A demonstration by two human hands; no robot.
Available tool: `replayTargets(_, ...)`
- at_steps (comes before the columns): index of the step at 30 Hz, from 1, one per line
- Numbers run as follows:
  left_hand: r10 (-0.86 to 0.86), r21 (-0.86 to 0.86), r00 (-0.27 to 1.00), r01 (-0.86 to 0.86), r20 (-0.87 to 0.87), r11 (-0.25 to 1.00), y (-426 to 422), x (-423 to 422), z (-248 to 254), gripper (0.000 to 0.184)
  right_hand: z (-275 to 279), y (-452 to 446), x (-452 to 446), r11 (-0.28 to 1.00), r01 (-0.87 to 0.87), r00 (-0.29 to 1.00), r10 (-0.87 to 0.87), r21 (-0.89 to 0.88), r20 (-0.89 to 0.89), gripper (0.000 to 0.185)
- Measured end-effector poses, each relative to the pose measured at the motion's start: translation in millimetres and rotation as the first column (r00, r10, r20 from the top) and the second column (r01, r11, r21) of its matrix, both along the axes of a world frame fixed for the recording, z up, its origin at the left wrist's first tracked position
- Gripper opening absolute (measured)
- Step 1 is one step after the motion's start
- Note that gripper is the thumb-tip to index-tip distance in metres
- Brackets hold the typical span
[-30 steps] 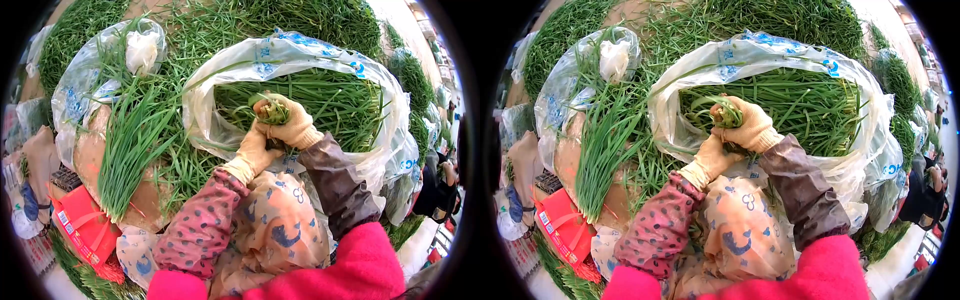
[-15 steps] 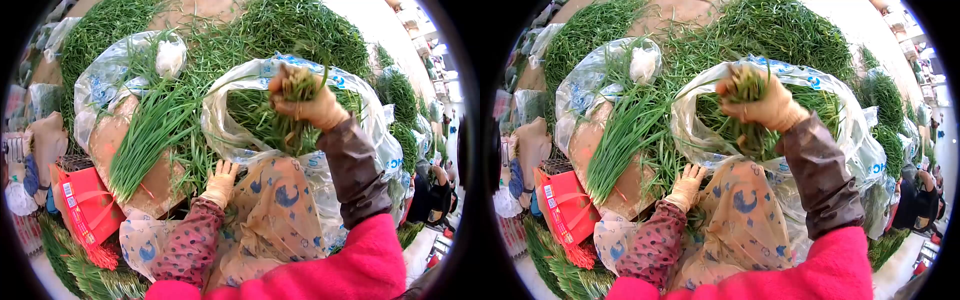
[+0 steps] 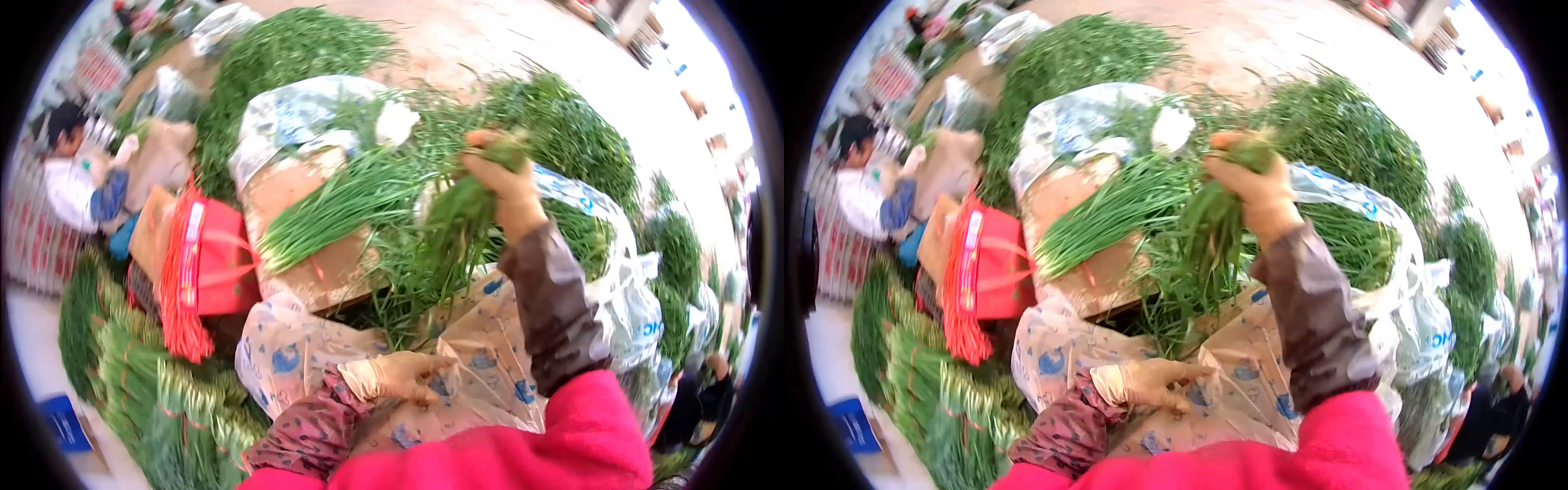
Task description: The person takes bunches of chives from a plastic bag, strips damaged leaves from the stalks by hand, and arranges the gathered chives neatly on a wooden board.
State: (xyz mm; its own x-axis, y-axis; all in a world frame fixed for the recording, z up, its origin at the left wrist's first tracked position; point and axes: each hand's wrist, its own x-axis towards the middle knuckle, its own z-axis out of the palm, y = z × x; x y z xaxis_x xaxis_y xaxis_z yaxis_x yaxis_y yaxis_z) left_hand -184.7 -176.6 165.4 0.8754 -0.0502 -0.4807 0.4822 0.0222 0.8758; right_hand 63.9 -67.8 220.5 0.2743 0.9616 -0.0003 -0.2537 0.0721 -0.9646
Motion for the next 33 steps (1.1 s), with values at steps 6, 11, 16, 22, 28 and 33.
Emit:
replayTargets(6, 0.324, -0.191, 0.902, -0.278, 0.284, 0.941, -27, -2, 5, 0.107, -27, -26, -25, 0.988, 0.129, 0.991, -0.131, 0.082, 0.018, 0.030)
replayTargets(11, 0.495, -0.509, 0.836, -0.328, 0.235, 0.796, -36, 2, 18, 0.111, 12, -66, -44, 0.927, 0.203, 0.978, -0.174, 0.316, -0.118, 0.035)
replayTargets(16, 0.489, -0.630, 0.798, -0.184, 0.353, 0.755, -37, 1, 8, 0.113, 32, -85, -57, 0.854, 0.012, 0.922, -0.211, 0.521, 0.325, 0.039)
replayTargets(22, 0.894, -0.963, 0.423, -0.143, 0.148, 0.227, -45, 16, -1, 0.113, 25, -144, -87, 0.860, -0.148, 0.940, -0.031, 0.489, 0.339, 0.062)
replayTargets(28, 0.998, -0.965, 0.037, -0.255, 0.048, 0.056, -22, -2, -21, 0.079, 9, -148, -92, 0.366, -0.690, 0.721, 0.415, 0.624, 0.554, 0.022)
replayTargets(33, 0.995, -0.930, 0.047, -0.362, -0.091, -0.068, 5, -31, -22, 0.049, 29, -158, -78, 0.455, -0.878, 0.313, 0.319, 0.145, 0.894, 0.041)
